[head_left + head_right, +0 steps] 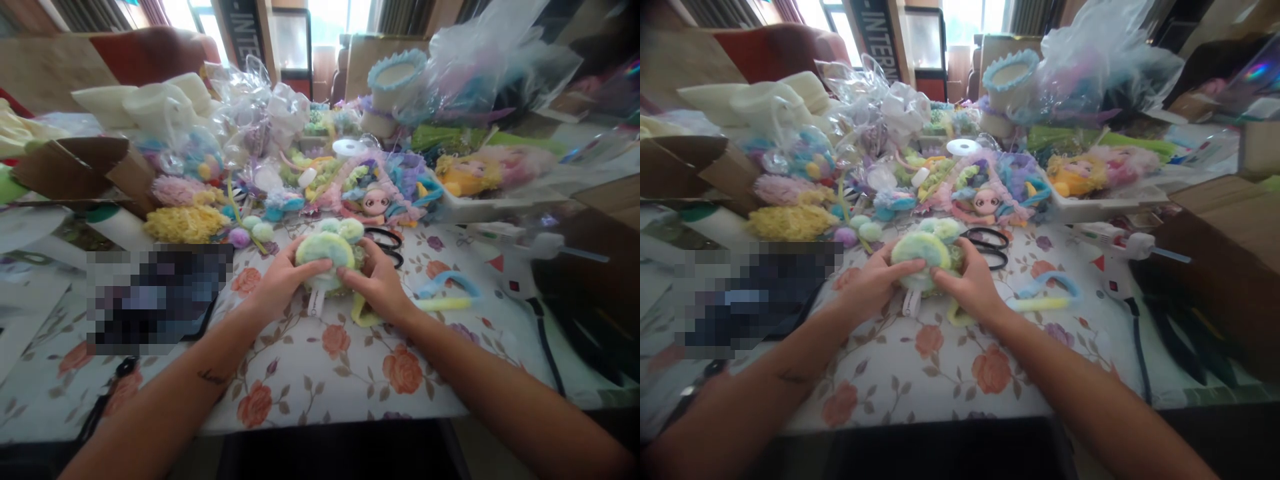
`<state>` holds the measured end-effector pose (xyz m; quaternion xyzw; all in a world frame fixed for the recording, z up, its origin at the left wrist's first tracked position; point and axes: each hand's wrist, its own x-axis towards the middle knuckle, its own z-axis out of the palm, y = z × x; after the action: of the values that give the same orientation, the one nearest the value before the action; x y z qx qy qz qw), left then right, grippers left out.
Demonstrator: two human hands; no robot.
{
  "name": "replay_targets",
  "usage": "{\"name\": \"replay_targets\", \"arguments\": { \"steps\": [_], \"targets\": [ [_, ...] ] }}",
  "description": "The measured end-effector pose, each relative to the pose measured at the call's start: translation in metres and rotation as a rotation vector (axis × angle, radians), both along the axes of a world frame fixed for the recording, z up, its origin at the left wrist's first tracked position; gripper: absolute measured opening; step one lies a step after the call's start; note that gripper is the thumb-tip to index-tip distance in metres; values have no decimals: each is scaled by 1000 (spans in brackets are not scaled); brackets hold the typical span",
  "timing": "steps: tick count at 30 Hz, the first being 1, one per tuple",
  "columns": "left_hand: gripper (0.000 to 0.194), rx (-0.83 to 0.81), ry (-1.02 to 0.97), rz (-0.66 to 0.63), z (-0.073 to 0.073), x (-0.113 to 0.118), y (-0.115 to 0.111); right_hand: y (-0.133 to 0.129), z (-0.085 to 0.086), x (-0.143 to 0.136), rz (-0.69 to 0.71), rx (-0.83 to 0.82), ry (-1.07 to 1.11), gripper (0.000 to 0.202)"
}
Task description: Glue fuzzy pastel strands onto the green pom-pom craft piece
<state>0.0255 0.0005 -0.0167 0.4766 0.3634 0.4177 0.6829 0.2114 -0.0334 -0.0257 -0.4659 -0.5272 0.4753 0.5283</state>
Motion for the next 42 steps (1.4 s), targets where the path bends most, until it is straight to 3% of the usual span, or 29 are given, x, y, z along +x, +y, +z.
{"name": "replay_targets", "arguments": {
  "steps": [8, 13, 19, 25, 31, 35, 38, 42],
  "targets": [
    [58, -34, 37, 16, 9, -1, -1, 0, 6, 4, -34, -134, -49, 67],
    [87, -70, 119, -22, 14, -5, -2, 1, 10, 7, -22, -127, -98, 68],
    [98, -111, 25, -31, 16, -2, -6, 3, 10, 8, 32, -22, -56, 68],
    [55, -153, -19, -207, 17, -4, -8, 2, 14, 10, 52, -48, -99, 70],
    [66, -247, -84, -148, 13, -1, -8, 1, 14, 9, 65, -120, -36, 72],
    [58, -288, -128, -92, 15, 2, -9, 4, 11, 10, 32, -122, -73, 62],
    [40, -307, -141, -48, 16, 2, -8, 9, 15, 18, -79, -58, -145, 60],
    [27, -331, -190, 72, 16, 2, -4, 7, 26, 41, -348, 149, -353, 61]
  ]
}}
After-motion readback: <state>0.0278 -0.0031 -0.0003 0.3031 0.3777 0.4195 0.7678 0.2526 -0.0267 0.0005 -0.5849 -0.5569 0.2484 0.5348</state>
